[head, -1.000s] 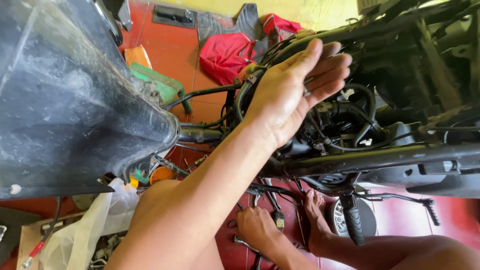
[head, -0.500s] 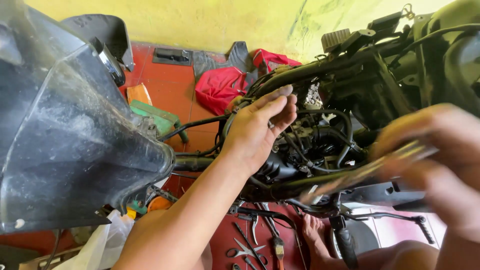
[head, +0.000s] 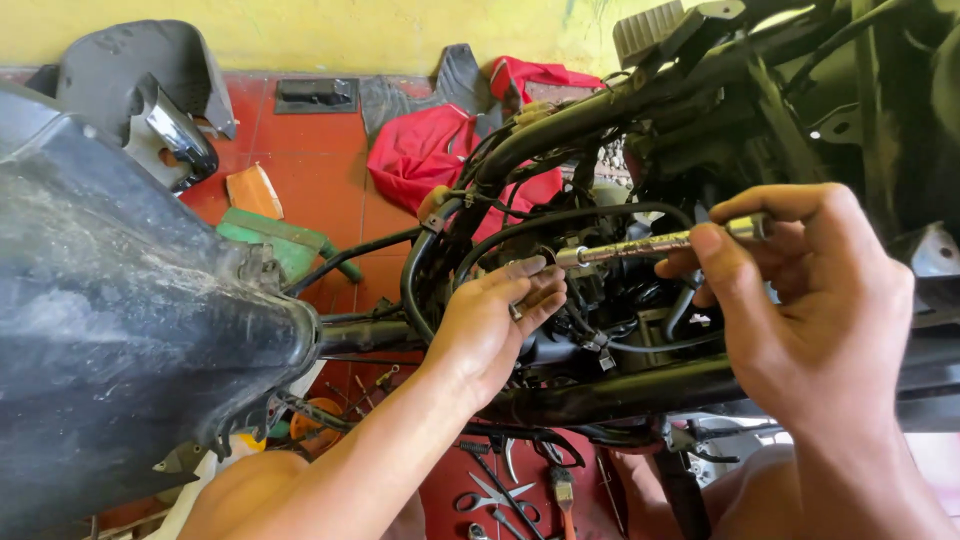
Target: Performing final adjustments and cleaning on a motorcycle engine using various hand tools.
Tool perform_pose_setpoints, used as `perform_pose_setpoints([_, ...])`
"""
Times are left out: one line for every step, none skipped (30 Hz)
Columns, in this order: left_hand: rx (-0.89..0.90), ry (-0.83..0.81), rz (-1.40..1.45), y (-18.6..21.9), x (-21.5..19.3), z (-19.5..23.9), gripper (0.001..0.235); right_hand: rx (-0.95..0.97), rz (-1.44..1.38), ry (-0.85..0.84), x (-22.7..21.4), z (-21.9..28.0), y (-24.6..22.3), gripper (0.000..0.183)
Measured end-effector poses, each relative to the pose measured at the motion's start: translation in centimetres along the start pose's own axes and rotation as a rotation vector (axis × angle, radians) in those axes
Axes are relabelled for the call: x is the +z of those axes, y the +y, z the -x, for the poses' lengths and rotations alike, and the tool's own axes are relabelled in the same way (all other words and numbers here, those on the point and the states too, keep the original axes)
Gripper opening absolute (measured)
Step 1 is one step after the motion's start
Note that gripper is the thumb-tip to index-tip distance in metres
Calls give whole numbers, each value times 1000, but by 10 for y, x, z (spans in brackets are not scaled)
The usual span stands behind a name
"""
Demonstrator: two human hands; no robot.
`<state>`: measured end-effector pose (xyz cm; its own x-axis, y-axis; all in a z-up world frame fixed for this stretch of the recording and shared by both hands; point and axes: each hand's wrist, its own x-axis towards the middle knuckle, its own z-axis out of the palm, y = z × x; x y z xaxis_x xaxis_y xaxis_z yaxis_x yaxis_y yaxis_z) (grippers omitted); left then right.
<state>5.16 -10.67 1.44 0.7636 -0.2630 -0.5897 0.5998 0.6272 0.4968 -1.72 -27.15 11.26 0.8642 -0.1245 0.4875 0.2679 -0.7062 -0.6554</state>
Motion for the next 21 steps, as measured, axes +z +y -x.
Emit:
perform_pose_setpoints([-17, 2, -1, -1, -1, -1, 25, 21, 39, -18, 2, -3, 1, 15])
perform_pose_setpoints([-33, -2, -4, -1, -1, -4, 25, 40, 79, -31, 3, -6, 3, 14])
perform_pose_setpoints([-36, 0, -9, -3, -5, -8, 25, 45, 78, -28, 5, -10, 5, 14])
perform_pose_setpoints([-50, -15, -30, -5, -9, -13, 23, 31, 116, -51, 7, -13, 6, 15])
perform_pose_setpoints([-64, -29, -51, -7, -13, -17, 23, 17, 154, -73, 8, -16, 7, 15])
perform_pose_setpoints([-72, -26, -54, -10, -15, -20, 23, 26, 155, -75, 11, -17, 9, 15])
perform_pose_setpoints([-67, -23, -78, -12, -18, -22, 23, 34, 135, -87, 14, -17, 10, 15])
perform_pose_setpoints([-57, -21, -100, -13, -21, -25, 25, 35, 112, -100, 18, -19, 11, 15])
perform_pose_setpoints([-59, -18, -101, -9, -16, -22, 25, 38, 110, -101, 21, -19, 14, 15])
perform_pose_setpoints([-96, 40, -16, -5, -12, -17, 27, 38, 131, -102, 24, -18, 17, 14])
perform_pose_setpoints([-134, 97, 69, -2, -9, -13, 29, 37, 151, -104, 27, -16, 20, 14])
perform_pose_setpoints([-135, 104, 73, -1, -10, -11, 29, 39, 148, -111, 30, -17, 21, 14])
perform_pose_setpoints([-136, 90, 73, 0, -11, -9, 33, 34, 140, -109, 33, -17, 22, 14])
perform_pose_setpoints([-138, 71, 72, 1, -10, -8, 37, 28, 134, -105, 34, -18, 23, 13])
perform_pose_setpoints([-139, 75, 75, -3, -14, -11, 37, 29, 133, -110, 36, -17, 24, 13])
perform_pose_setpoints([-112, 36, 55, -6, -18, -14, 36, 29, 126, -106, 39, -17, 25, 13])
perform_pose_setpoints([-86, -2, 36, -9, -21, -17, 36, 29, 118, -103, 40, -17, 25, 13])
perform_pose_setpoints([-84, -1, 38, -10, -23, -17, 36, 27, 118, -105, 42, -16, 24, 13])
perform_pose_setpoints([-98, 3, 39, -10, -24, -17, 33, 41, 110, -95, 42, -16, 23, 12])
perform_pose_setpoints([-112, 6, 38, -11, -25, -17, 31, 56, 102, -83, 43, -15, 23, 12])
perform_pose_setpoints([-111, 6, 39, -12, -26, -17, 31, 55, 102, -83, 42, -13, 27, 12])
